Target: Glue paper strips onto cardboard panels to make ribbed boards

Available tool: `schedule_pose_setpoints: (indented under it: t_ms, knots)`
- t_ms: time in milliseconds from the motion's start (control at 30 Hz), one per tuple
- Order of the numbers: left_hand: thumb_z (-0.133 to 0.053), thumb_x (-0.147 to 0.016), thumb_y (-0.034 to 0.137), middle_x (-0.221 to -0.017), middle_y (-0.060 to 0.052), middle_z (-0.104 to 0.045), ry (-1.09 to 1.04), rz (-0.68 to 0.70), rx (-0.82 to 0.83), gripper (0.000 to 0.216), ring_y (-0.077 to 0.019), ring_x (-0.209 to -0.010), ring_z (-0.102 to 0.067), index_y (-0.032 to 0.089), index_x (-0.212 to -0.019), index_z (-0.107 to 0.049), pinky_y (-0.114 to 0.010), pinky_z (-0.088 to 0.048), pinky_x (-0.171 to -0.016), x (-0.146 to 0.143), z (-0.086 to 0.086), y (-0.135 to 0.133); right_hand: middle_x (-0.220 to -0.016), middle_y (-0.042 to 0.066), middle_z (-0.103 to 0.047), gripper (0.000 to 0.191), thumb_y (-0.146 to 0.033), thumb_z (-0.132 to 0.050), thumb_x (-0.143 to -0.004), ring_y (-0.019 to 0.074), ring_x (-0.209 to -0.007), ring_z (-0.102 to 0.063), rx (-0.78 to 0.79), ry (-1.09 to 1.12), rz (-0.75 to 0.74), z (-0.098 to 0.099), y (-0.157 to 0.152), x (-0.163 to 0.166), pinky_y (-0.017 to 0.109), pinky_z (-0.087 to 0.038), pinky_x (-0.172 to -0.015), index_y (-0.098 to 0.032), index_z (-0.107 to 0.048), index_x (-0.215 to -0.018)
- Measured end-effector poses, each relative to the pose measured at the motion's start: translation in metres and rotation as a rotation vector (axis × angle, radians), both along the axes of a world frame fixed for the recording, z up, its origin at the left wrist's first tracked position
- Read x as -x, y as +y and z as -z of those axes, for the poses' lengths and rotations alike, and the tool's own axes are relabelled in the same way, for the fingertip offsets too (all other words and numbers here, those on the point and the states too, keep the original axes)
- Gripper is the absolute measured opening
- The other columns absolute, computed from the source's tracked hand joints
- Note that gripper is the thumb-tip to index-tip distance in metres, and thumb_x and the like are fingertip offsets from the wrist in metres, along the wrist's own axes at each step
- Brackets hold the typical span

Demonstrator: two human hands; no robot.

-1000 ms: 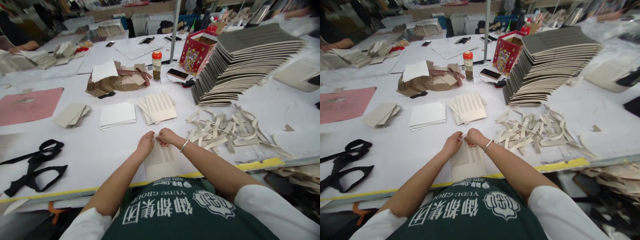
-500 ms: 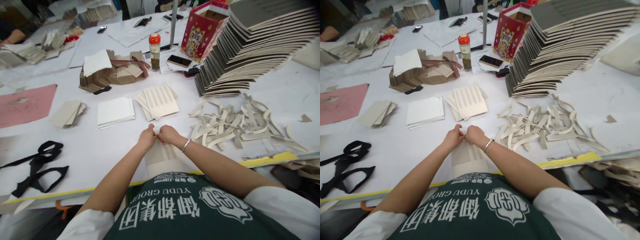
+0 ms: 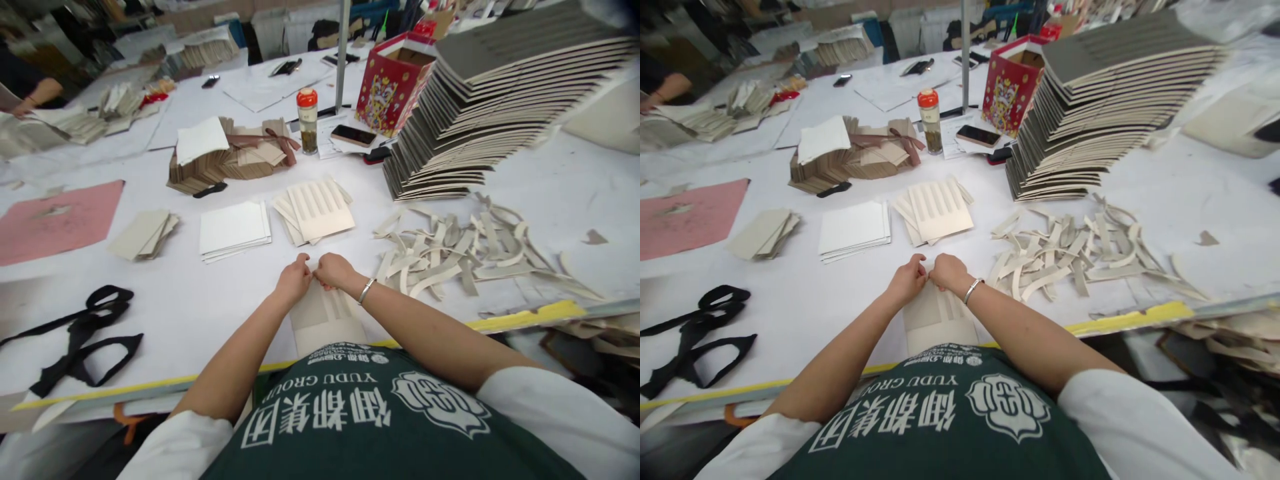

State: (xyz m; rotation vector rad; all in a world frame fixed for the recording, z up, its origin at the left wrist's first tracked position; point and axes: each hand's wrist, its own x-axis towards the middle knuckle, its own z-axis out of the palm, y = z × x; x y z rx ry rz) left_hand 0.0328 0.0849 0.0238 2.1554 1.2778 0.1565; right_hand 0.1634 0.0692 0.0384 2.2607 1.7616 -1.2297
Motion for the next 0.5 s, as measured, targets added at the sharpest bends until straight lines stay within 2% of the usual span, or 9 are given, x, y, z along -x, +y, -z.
schedule_pose_setpoints:
  t_ms: [133, 233, 333, 400, 500]
  knots:
    - [-0.055, -0.07, 0.013, -0.095, -0.003, -0.058, -0.153, -0.011, -0.025, 0.043, -0.013, -0.082, -0.058, 0.02, -0.109, -0.038, -0.025, -0.047, -0.072, 0.024, 0.002, -0.018, -0.059, 0.009, -0.066, 0.019, -0.018, -0.048, -0.07, 0.0137, -0.053, -0.06, -0.021, -0.019, -0.018, 0.005, 0.0, 0.001, 0.021, -0.043, -0.053, -0.009, -0.065, -0.072]
    - [-0.062, -0.068, 0.019, -0.1, -0.006, -0.057, -0.074, 0.024, -0.13, 0.036, -0.0174, -0.091, -0.054, 0.017, -0.101, -0.045, -0.031, -0.045, -0.081, 0.041, 0.003, -0.035, -0.062, 0.01, -0.066, 0.021, -0.018, -0.046, -0.072, 0.0146, -0.057, -0.061, -0.049, -0.062, -0.11, 0.007, -0.001, 0.002, 0.021, -0.044, -0.054, -0.01, -0.065, -0.069]
    - [-0.066, -0.066, 0.025, -0.1, -0.006, -0.058, 0.048, 0.172, -0.21, 0.04, -0.0223, -0.102, -0.047, 0.017, -0.101, -0.048, -0.036, -0.037, -0.092, 0.046, 0.003, -0.045, -0.078, 0.013, -0.067, 0.022, -0.019, -0.047, -0.073, 0.019, -0.074, -0.062, -0.188, -0.18, -0.23, 0.002, -0.004, 0.003, 0.024, -0.044, -0.062, -0.01, -0.064, -0.083]
    - [-0.066, -0.066, 0.027, -0.109, -0.008, -0.056, 0.111, 0.249, -0.225, 0.041, -0.0236, -0.106, -0.044, 0.017, -0.102, -0.048, -0.037, -0.035, -0.094, 0.045, 0.002, -0.044, -0.093, 0.014, -0.064, 0.028, -0.019, -0.048, -0.073, 0.0216, -0.088, -0.059, -0.276, -0.223, -0.279, -0.003, -0.005, 0.005, 0.027, -0.043, -0.07, -0.012, -0.06, -0.097]
    - [-0.066, -0.067, 0.029, -0.116, -0.01, -0.052, 0.156, 0.297, -0.214, 0.046, -0.0241, -0.108, -0.043, 0.015, -0.106, -0.047, -0.036, -0.034, -0.094, 0.043, 0.001, -0.04, -0.102, 0.011, -0.061, 0.033, -0.02, -0.05, -0.073, 0.0216, -0.093, -0.056, -0.349, -0.223, -0.43, -0.008, -0.003, 0.008, 0.028, -0.042, -0.074, -0.015, -0.056, -0.105]
